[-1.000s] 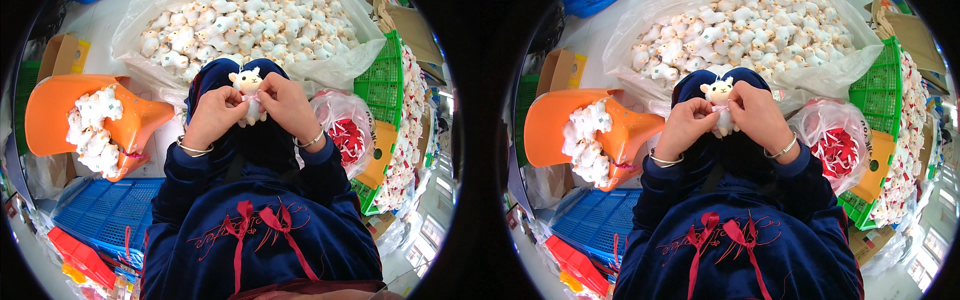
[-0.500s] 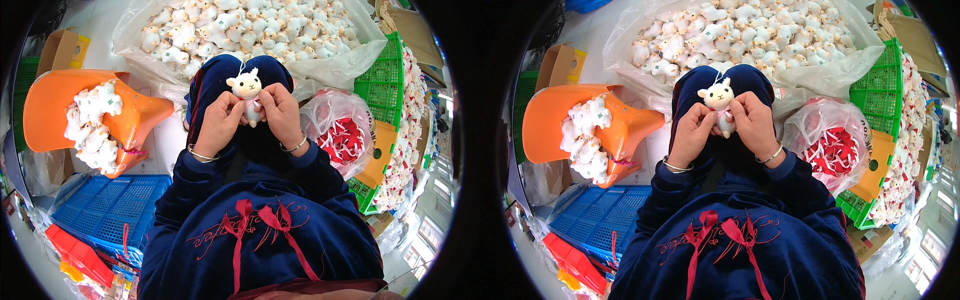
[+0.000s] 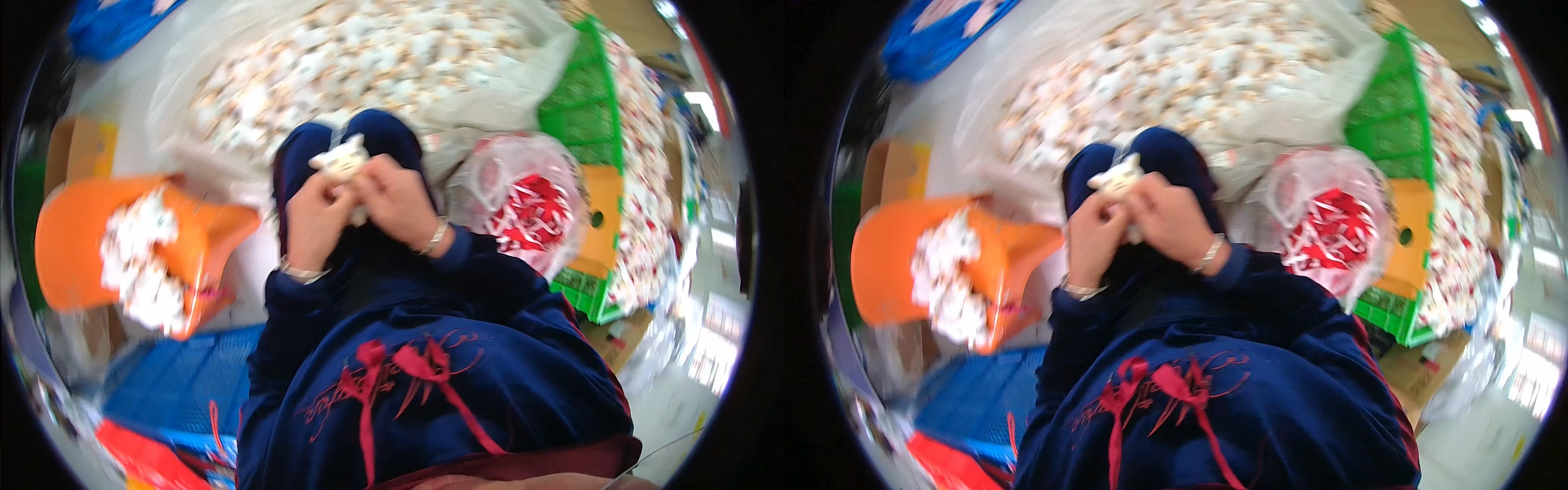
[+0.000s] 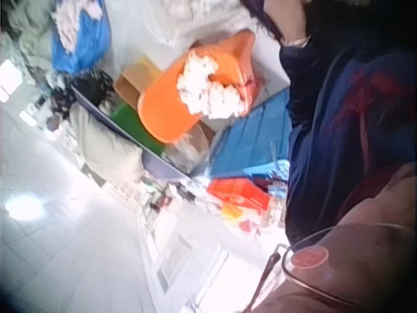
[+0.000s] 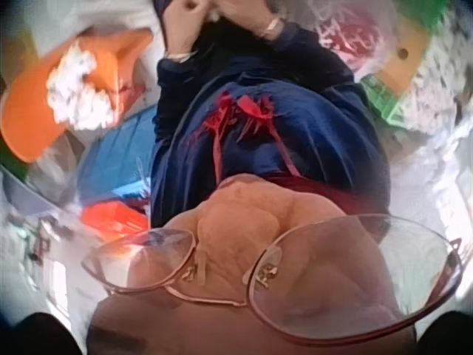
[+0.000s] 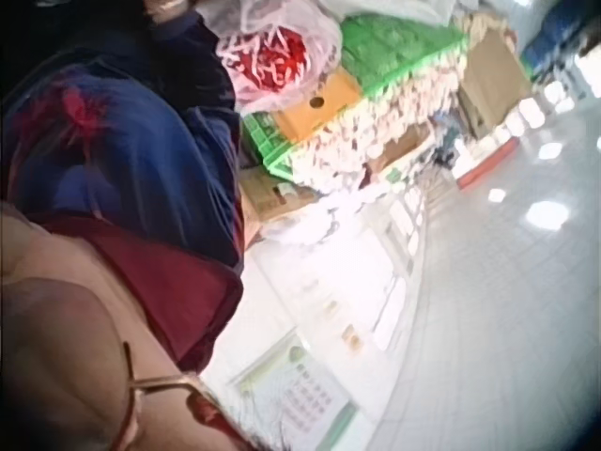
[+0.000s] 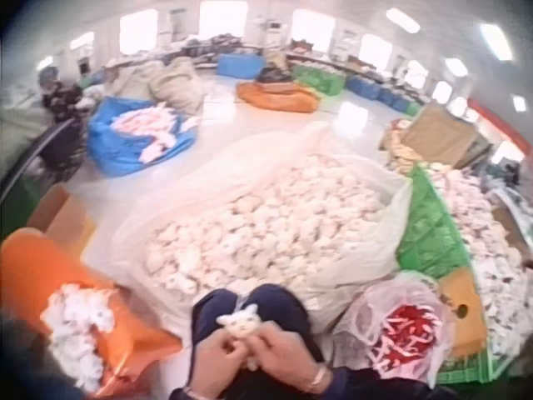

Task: The person sits on the floor and ties red ribbons around the necks of small white plush toys. They pick up each toy, wrap the ribbon, and tie a knot before placing the finished toy aside.

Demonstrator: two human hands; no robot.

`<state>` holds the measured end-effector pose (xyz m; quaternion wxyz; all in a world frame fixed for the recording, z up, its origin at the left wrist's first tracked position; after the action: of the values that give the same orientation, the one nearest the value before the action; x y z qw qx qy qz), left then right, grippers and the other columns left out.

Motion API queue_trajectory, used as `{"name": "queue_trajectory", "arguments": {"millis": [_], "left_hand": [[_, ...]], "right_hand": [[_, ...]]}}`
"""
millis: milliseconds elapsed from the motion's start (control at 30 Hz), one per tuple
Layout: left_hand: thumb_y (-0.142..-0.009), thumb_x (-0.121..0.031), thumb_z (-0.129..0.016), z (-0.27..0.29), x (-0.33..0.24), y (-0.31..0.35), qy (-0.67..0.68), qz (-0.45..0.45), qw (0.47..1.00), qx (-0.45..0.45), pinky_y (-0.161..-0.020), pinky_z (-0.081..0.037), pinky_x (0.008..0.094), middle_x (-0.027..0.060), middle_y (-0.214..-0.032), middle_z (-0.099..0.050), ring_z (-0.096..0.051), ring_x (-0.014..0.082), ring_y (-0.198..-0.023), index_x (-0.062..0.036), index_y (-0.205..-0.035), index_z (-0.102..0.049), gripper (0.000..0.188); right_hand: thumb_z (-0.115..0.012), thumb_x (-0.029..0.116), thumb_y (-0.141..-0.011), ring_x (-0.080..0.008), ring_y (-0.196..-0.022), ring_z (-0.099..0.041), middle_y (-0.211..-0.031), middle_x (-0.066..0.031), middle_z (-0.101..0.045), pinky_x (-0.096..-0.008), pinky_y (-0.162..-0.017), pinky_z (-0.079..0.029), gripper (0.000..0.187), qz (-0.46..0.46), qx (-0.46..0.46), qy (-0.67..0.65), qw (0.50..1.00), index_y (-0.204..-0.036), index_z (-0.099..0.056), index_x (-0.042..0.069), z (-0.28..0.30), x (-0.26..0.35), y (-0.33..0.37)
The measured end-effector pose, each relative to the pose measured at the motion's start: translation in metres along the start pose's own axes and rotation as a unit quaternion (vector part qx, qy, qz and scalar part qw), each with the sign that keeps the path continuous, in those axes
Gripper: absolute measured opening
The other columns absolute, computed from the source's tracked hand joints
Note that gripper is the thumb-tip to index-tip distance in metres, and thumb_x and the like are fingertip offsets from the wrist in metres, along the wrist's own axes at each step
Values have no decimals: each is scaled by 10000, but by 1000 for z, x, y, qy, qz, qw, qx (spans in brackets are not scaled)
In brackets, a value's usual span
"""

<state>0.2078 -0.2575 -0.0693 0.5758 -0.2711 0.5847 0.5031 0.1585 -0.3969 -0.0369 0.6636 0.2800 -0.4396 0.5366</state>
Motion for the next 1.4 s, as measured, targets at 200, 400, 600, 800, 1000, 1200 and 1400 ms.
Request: {"name": "queue_trajectory", "arguments": {"millis": [200, 400, 600, 800, 1000, 1200, 1400], "left_hand": [[-1006, -180, -644, 6, 9, -3, 81, -12, 996, 44, -472, -320, 202, -27, -655, -521, -437, 37, -516, -51, -953, -595, 148], [-1058, -212, -563, 3, 19, -9, 102, -3, 991, 91, -476, -372, 160, -4, -803, -614, -531, 39, -547, -65, -1015, -615, 162], [-1036, -174, -596, 6, 17, -13, 63, 7, 990, 126, -478, -379, 158, -3, -798, -616, -534, 36, -560, -50, -1008, -621, 130], [-1038, -166, -593, 0, 7, -8, 57, 11, 989, 133, -497, -390, 158, -3, -803, -622, -542, 33, -582, -47, -988, -621, 132], [-1020, -173, -593, 12, 4, -2, 44, 55, 990, 120, -507, -374, 201, 9, -664, -600, -494, 62, -543, -41, -988, -660, 152], [-987, -131, -630, 66, 34, 3, 120, 35, 990, 71, -563, -443, 209, -14, -733, -619, -574, 54, -621, -34, -965, -652, 102], [-997, -134, -616, 250, 56, 26, -6, -18, 964, -265, -710, -489, 233, 6, -873, -660, -589, 68, -769, -16, -1023, -661, 129]], "right_hand": [[-615, 151, -994, -154, -637, -650, -750, -91, -670, -312, -586, -505, 141, 9, -22, -95, 995, -939, -607, 22, 31, 5, -10], [-599, 148, -1022, -109, -662, -629, -801, -29, -657, -248, -609, -518, 128, 10, -324, -237, 916, -954, -637, 47, 224, -5, 15], [-549, 267, -1046, -130, -693, -643, -1064, -99, -725, -254, -633, -522, 268, -41, -499, -217, 838, -1112, -629, 20, 381, -71, 102], [-647, 224, -941, -193, -834, -717, -997, -139, -734, -300, -738, -557, 271, -320, -244, 97, 910, -1024, -658, -34, 325, -210, 146], [-721, 289, -841, -318, -1061, -688, -1145, -183, -710, -389, -935, -537, 487, -221, -111, 252, 936, -1225, -656, -4, 272, -264, 132], [-653, 288, -951, -191, -831, -690, -940, -113, -756, -343, -789, -542, 315, -362, -141, 147, 910, -1037, -757, 3, 357, -328, 168], [-688, 335, -912, -273, -845, -691, -914, -183, -729, -361, -790, -524, 377, -329, 76, 415, 845, -1064, -728, -8, 367, -249, 120]]}}
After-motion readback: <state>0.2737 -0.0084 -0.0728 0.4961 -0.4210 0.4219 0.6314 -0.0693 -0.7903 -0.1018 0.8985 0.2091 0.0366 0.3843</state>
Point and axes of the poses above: each hand's wrist, its own y-axis away from the middle knuckle, its own z-axis out of the back of the hand, x = y × z, the point moved 7 cm from there along -y, towards the middle knuckle
